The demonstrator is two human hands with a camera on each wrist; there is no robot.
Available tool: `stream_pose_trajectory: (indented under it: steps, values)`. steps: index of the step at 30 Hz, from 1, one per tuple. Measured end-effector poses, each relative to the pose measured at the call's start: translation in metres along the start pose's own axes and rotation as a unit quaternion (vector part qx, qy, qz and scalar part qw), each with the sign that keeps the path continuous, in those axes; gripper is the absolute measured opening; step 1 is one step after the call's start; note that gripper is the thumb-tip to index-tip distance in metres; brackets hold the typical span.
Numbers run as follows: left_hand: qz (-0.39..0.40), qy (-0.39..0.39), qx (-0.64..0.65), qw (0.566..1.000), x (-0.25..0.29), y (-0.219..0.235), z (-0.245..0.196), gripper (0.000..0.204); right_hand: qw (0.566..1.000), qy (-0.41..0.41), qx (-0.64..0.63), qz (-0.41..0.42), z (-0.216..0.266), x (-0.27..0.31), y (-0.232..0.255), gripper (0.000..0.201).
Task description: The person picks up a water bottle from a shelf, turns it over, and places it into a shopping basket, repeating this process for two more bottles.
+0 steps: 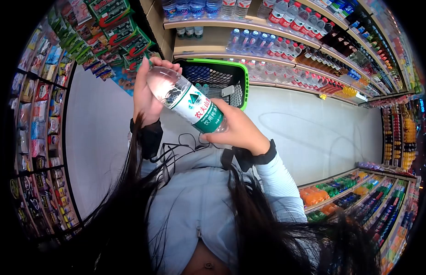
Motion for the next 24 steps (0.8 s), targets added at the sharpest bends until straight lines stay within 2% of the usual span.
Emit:
stream_pose_trajectory:
  steps: [3,7,11,12,15,16,19,20,23,24]
  values:
    - [0.008,-0.008,0.018,1.000,0.003,0.001,0.000,0.030,0.996,-0.033,-0.073,0.040,-0.002,0.002,-0.004,0.068]
    - [0.038,-0.023,0.002,0.999,0.011,-0.008,-0.003,0.029,0.942,-0.043,-0.309,0.122,-0.025,0.007,-0.022,0.072]
    - [0.071,-0.025,0.031,0.997,0.022,-0.009,0.006,0.030,0.893,-0.053,-0.404,0.193,-0.040,0.012,-0.034,0.084]
    - [0.053,-0.019,0.036,0.998,0.023,-0.006,0.010,0.026,0.889,-0.064,-0.415,0.185,-0.040,0.015,-0.033,0.085]
    - [-0.003,-0.007,0.037,0.999,0.026,0.011,0.021,0.021,0.877,-0.082,-0.418,0.220,-0.050,0.020,-0.036,0.081]
    - [-0.053,0.002,0.052,0.997,0.028,0.015,0.024,0.019,0.883,-0.075,-0.402,0.233,-0.062,0.023,-0.039,0.075]
    - [-0.123,0.015,0.024,0.992,0.035,0.024,0.028,0.019,0.907,-0.101,-0.367,0.179,-0.066,0.024,-0.038,0.069]
    - [-0.144,0.003,0.022,0.989,0.035,0.030,0.029,0.022,0.937,-0.085,-0.315,0.124,-0.063,0.017,-0.032,0.070]
    - [-0.221,-0.014,-0.062,0.973,0.040,0.025,0.026,0.020,0.982,-0.039,-0.156,0.100,-0.061,0.007,-0.027,0.074]
    - [-0.221,-0.017,-0.076,0.972,0.041,0.023,0.026,0.018,0.990,-0.036,-0.109,0.076,-0.062,0.006,-0.026,0.076]
Point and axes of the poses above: each hand's wrist, its own x-axis away from the middle knuckle, its own y-axis out of the back of the hand, z = x × y, the point moved 8 cm from there along -x, towards the middle knuckle, and after that the axes turned 6 degrees about y, right-handed, at the moved point
